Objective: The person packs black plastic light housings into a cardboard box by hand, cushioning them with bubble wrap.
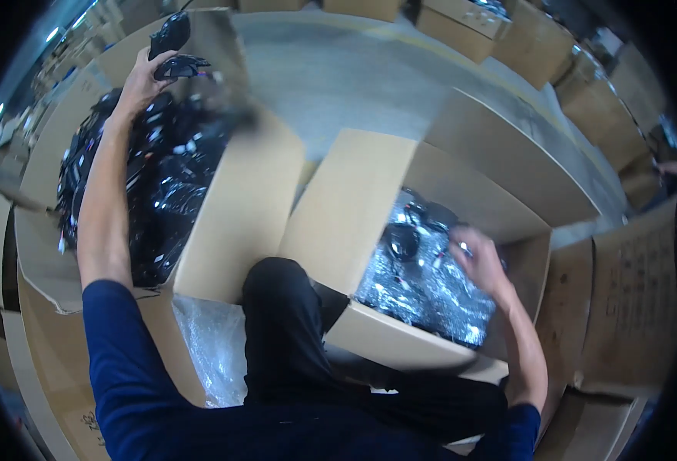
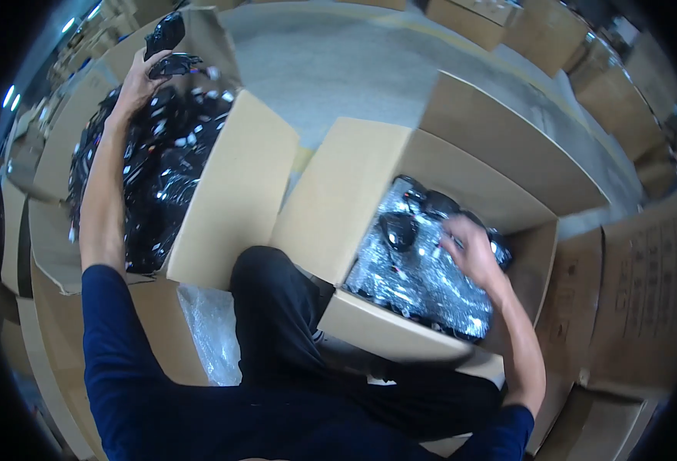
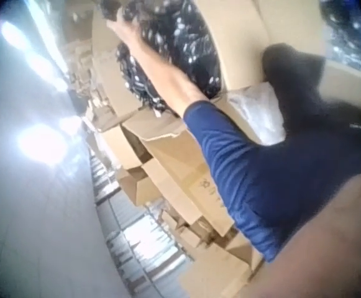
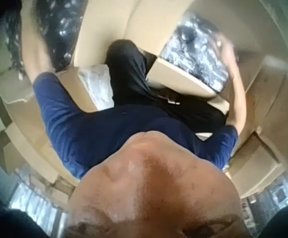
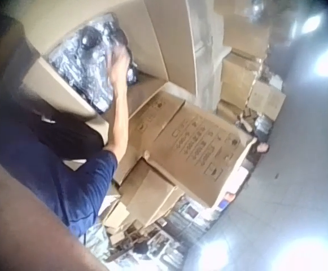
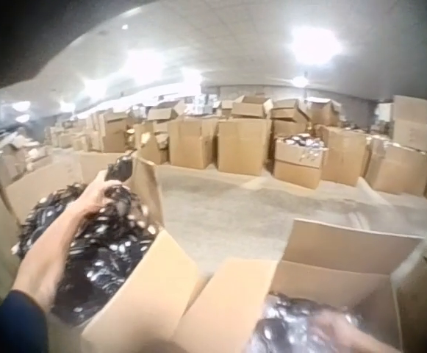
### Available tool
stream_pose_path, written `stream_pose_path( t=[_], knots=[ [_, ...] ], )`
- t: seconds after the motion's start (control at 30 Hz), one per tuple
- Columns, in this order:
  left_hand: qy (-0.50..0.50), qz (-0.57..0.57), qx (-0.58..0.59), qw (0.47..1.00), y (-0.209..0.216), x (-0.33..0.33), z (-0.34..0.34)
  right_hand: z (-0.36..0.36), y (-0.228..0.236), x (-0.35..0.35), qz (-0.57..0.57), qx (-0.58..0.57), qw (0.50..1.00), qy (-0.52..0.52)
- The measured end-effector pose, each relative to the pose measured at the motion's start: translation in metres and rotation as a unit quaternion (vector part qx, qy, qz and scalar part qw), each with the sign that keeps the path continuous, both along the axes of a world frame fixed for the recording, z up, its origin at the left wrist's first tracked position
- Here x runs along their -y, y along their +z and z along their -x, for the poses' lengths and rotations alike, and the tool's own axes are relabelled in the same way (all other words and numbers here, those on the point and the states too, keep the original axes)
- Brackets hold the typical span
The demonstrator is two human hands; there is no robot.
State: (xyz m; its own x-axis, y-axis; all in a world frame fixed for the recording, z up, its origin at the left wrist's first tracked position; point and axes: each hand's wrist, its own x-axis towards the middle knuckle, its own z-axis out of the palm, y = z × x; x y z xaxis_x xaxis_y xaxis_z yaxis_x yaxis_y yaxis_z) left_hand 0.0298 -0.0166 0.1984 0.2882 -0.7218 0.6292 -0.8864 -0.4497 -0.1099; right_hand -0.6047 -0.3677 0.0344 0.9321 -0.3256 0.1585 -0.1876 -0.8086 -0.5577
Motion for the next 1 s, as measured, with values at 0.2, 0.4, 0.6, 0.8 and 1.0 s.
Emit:
stream_pose_path(
  t=[0.2,0.4,0.6,0.8,1.0],
  knots=[
    [-0.177,-0.191,0.016,0.965,0.054,0.115,0.194,-0.091,0.162,-0.026,0.253,0.349,0.902,-0.022],
    [-0.271,-0.403,-0.223,0.845,-0.001,0.182,0.388,-0.089,0.134,-0.03,0.244,0.219,0.936,0.133],
    [-0.389,-0.309,-0.37,0.785,-0.145,0.213,0.37,-0.021,-0.014,0.009,-0.123,-0.093,0.987,0.047],
    [-0.31,-0.241,-0.421,0.818,-0.139,0.227,0.35,0.056,-0.177,0.07,-0.56,0.033,0.775,-0.29],
    [-0.217,-0.232,-0.604,0.731,-0.185,0.254,0.367,0.058,-0.261,0.04,-0.271,0.036,0.867,-0.417]
  ],
)
